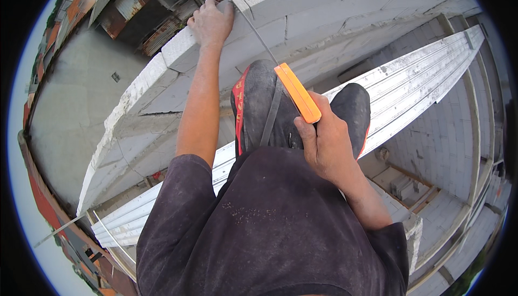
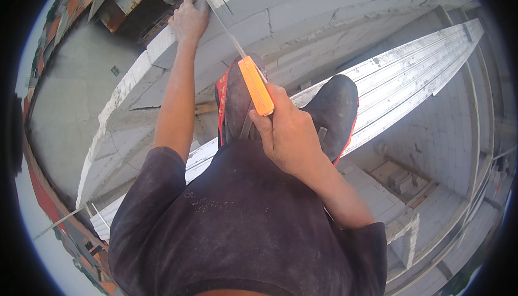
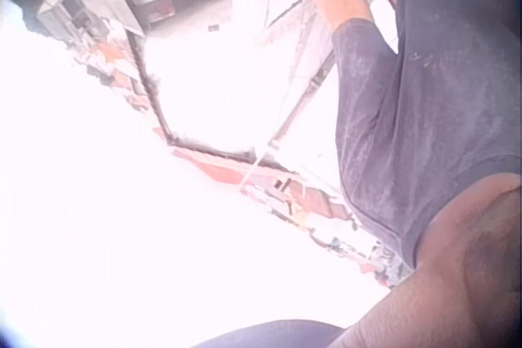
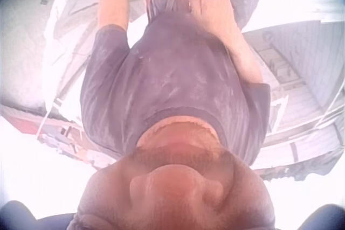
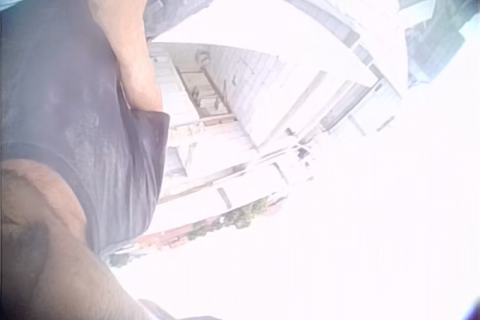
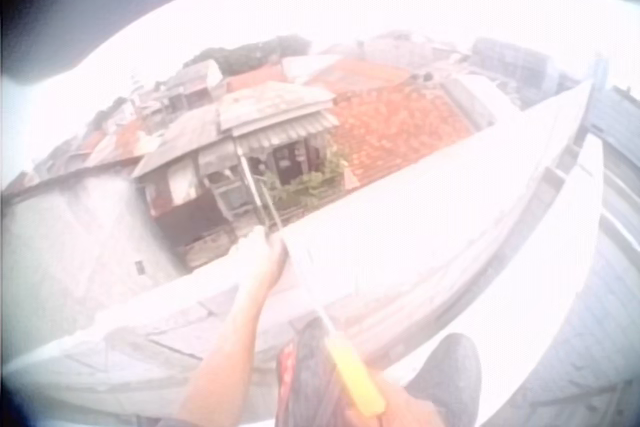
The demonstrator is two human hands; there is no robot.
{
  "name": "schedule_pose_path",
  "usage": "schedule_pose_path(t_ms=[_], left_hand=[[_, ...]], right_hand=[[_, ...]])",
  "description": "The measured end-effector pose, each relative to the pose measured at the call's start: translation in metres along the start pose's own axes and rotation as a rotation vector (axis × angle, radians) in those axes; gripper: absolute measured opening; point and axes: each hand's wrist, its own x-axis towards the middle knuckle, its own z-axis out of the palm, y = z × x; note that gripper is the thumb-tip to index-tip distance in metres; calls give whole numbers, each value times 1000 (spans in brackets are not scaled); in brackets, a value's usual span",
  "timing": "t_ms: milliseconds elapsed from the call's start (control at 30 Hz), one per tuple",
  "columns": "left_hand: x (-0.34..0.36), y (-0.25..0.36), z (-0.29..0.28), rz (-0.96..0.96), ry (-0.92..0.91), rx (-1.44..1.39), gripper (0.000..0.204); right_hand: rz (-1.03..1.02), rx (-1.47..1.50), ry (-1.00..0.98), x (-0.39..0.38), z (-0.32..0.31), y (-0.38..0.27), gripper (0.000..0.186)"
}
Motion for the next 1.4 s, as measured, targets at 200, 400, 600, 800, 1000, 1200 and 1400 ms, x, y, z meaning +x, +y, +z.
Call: schedule_pose_path(t_ms=[200, 400, 600, 800, 1000, 1200, 1400], left_hand=[[0, 5, -8, -9, -64, -14, 55], [-1, 8, -4, -15, -21, -7, 50], [4, 10, -3, -8, -58, -6, 47], [-2, 13, -6, -20, -26, -4, 46], [1, 12, -1, -10, -5, -18, 47], [-3, 6, -6, -29, -22, -6, 47], [3, 10, -3, -6, -17, -7, 46]], right_hand=[[86, -72, -17, 41, 13, -4, 46], [93, -15, 16, -30, -13, -3, 42], [7, -76, 51, 77, 21, -4, 34], [0, -81, 46, -22, -8, 8, 38], [77, -73, -10, 80, 5, -11, 35], [21, -64, 26, -16, 0, 4, 34], [30, 25, 73, 63, 18, 6, 32]])
